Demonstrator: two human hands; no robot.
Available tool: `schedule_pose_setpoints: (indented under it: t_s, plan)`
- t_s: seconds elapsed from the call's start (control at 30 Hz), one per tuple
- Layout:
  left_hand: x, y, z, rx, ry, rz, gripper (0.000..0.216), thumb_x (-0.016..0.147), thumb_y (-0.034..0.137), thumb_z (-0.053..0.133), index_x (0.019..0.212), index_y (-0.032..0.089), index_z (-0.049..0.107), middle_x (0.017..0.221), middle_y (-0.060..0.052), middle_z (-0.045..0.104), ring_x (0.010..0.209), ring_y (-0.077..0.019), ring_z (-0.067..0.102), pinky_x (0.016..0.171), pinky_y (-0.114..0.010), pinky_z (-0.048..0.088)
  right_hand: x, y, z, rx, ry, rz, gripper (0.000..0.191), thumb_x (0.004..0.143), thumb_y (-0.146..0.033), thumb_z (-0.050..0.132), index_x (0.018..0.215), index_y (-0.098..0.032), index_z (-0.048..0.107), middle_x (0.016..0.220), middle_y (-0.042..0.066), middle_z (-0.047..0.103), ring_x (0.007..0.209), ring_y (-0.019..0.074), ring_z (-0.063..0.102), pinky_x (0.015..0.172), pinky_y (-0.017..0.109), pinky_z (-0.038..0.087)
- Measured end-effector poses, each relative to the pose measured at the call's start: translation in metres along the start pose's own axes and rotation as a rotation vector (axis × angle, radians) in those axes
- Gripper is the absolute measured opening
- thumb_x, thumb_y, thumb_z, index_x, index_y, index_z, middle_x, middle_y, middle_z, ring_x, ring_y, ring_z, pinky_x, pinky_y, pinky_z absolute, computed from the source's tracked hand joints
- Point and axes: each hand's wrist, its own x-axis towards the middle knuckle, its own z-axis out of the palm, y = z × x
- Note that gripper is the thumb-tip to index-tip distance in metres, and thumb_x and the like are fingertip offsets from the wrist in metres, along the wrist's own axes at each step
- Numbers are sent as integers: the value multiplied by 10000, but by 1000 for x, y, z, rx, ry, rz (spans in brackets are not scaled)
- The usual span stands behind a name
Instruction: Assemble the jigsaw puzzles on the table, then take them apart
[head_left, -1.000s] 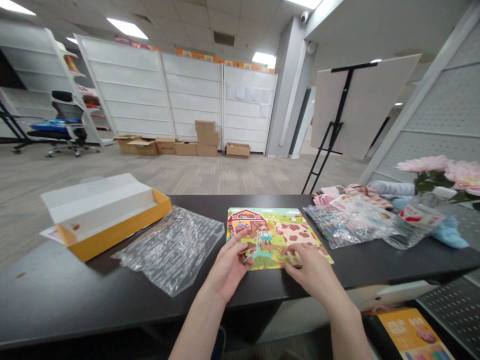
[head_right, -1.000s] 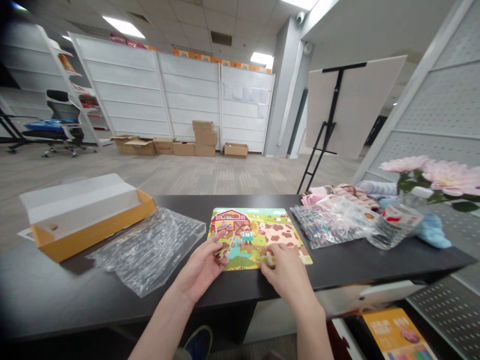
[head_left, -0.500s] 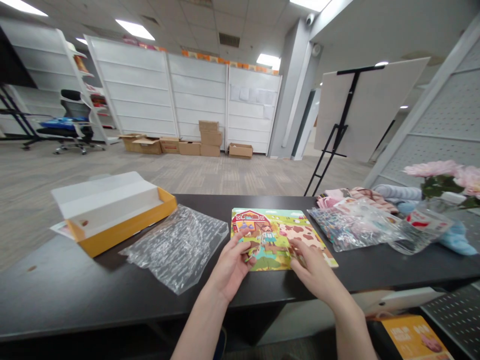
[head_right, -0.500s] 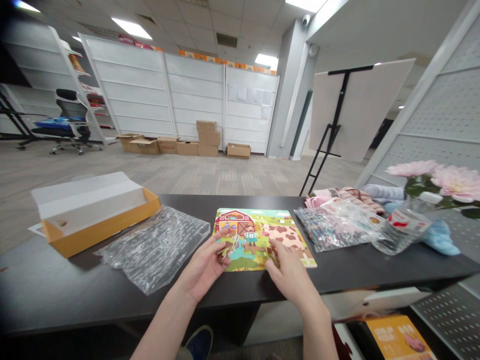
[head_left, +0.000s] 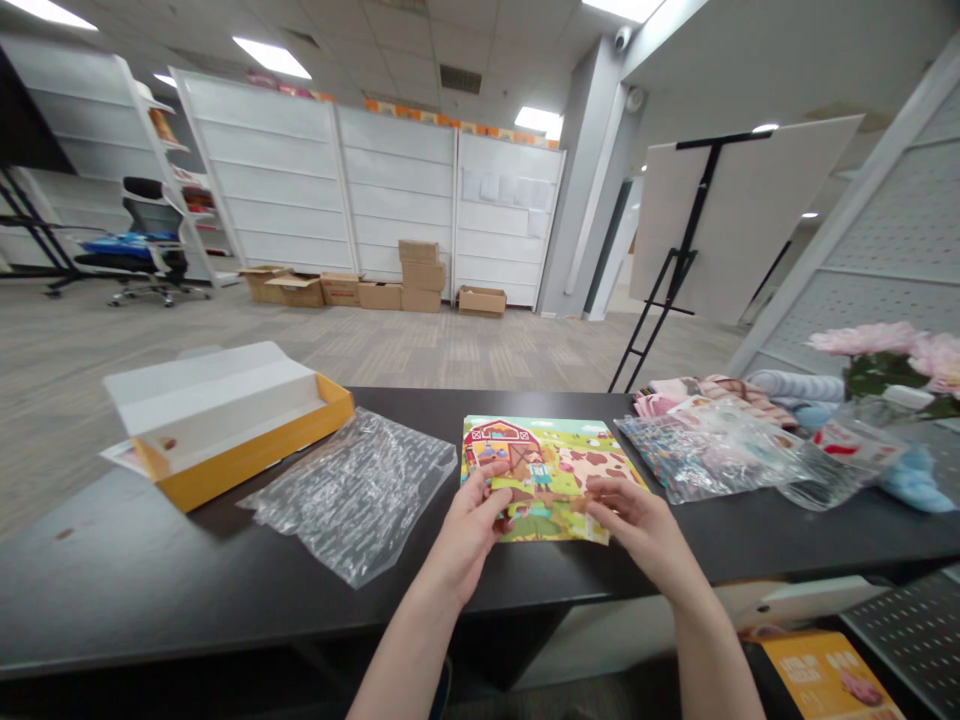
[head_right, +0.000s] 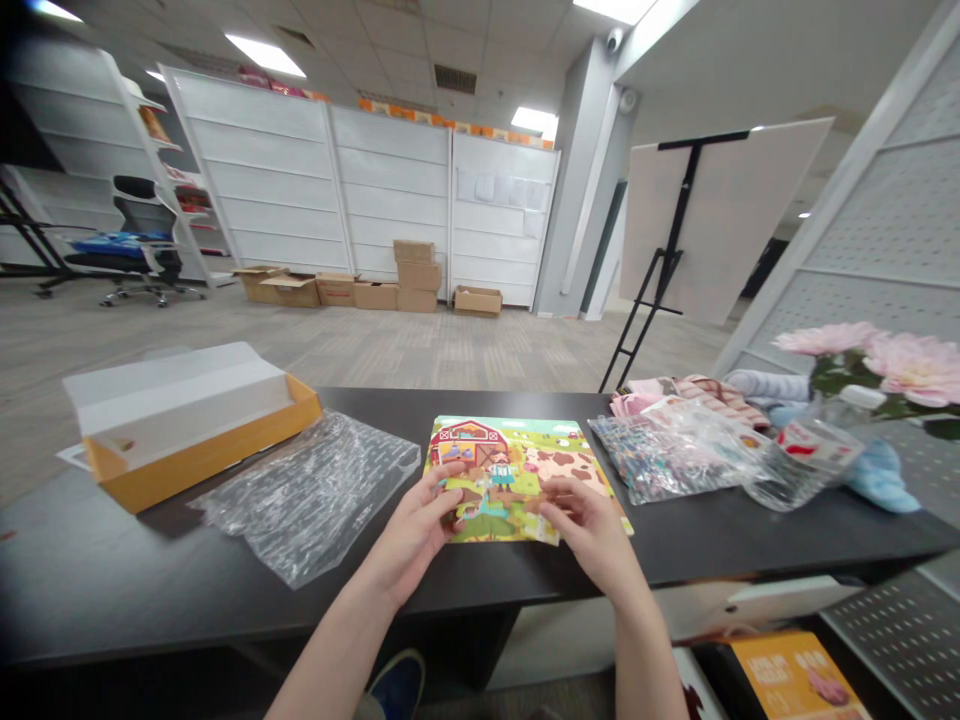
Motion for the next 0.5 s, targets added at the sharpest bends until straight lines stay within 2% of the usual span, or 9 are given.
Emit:
schedule_pose_setpoints:
  t_s: [0.13, 0.23, 0.37, 0.43, 0.5]
  plan:
    - [-3, -8, 5, 110, -48, 29, 367, 800, 405, 805, 1102, 209, 735, 1141, -93, 710, 940, -215, 655, 701, -258, 484, -1, -17, 17, 203, 161, 34, 424, 690, -552, 852, 853, -192, 696, 892, 76, 735, 770, 223, 707, 622, 305, 575]
    - [-4, -12, 8, 204, -105, 33, 360, 841, 441, 771, 1127, 222, 751, 1104, -91, 718, 897, -204, 644, 695, -257, 478, -4, -25, 41, 214, 137, 4, 394, 709, -539, 838, 847, -199, 696, 858, 65, 741, 777, 227, 709, 662, 328, 584]
    - [-5, -15, 8, 253, -161, 89, 396, 777, 324, 840, 1144, 201, 752, 1020, -83, 722, 801, -178, 618, 664, -244, 473, -6, -32, 62, -24, 103, -81, 280, 847, -488, 706, 877, -211, 737, 886, 75, 761, 812, 231, 698, 691, 336, 558]
    - [-4, -14, 7, 227, -146, 100, 418, 750, 292, 857, 1143, 198, 751, 1079, -92, 719, 844, -188, 636, 684, -248, 488, -5, -33, 58, -140, 111, -145, 268, 891, -464, 645, 909, -218, 748, 975, 91, 769, 900, 248, 697, 706, 334, 537]
    - [-3, -13, 5, 178, -117, 78, 461, 744, 307, 859, 1175, 203, 733, 1135, -99, 715, 901, -206, 660, 734, -267, 511, -4, -28, 41, -236, 149, -178, 291, 912, -469, 598, 959, -222, 743, 1087, 108, 759, 1002, 271, 689, 740, 345, 529]
